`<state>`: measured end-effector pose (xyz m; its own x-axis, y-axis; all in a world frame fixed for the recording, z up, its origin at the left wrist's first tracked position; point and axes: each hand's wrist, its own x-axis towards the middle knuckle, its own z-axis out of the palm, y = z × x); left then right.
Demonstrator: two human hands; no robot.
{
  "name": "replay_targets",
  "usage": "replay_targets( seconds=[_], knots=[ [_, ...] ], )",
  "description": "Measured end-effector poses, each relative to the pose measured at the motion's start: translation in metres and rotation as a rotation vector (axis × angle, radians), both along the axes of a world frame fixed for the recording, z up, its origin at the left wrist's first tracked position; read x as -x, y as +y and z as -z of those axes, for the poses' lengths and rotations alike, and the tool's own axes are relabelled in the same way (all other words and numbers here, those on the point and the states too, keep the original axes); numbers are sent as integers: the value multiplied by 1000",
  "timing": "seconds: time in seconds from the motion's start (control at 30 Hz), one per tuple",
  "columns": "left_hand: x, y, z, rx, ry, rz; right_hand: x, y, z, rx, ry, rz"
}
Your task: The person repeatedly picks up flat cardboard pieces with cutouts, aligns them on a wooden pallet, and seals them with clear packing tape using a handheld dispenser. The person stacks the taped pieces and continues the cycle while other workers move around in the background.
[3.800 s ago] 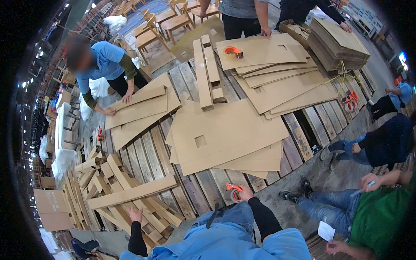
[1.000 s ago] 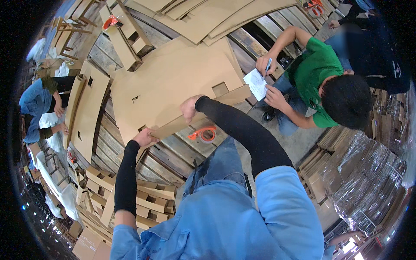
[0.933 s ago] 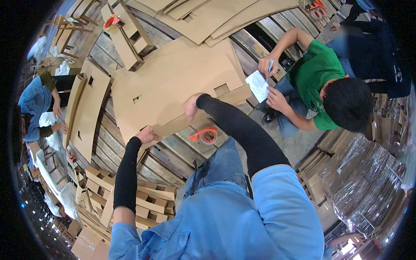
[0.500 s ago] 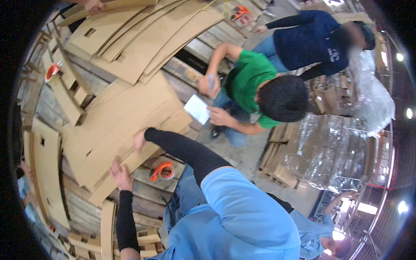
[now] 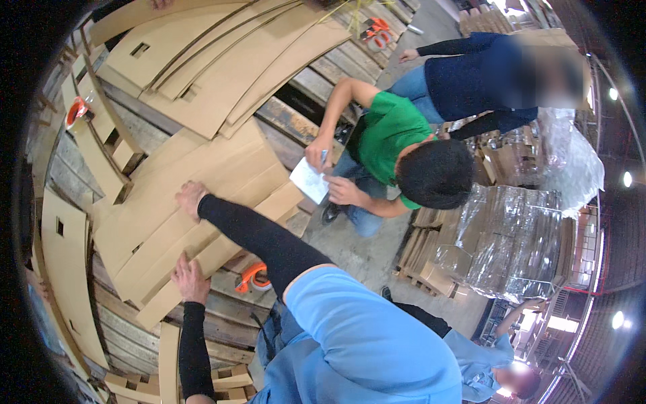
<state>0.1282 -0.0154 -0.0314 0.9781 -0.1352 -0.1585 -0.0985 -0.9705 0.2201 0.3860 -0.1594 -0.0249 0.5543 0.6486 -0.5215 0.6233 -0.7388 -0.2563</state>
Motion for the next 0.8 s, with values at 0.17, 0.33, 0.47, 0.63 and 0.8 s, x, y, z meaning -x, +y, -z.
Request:
replay_targets(
  seconds=[0.17, 0.33, 0.47, 0.63, 0.8],
  knots=[
    [8, -5, -10, -23, -81, 64, 7, -16, -45, 9, 71, -184],
    [-3, -1, -4, -99, 6, 79, 98, -30, -25, -448, -271, -75],
    [8, 0, -6, -41, -11, 44, 129, -34, -30, -461, -285, 72],
    [15, 7, -10, 97, -168, 75, 131, -30, -12, -336, -309, 89],
    [31, 12, 5, 151, -188, 93, 149, -47, -27, -492, -312, 62]
  ],
)
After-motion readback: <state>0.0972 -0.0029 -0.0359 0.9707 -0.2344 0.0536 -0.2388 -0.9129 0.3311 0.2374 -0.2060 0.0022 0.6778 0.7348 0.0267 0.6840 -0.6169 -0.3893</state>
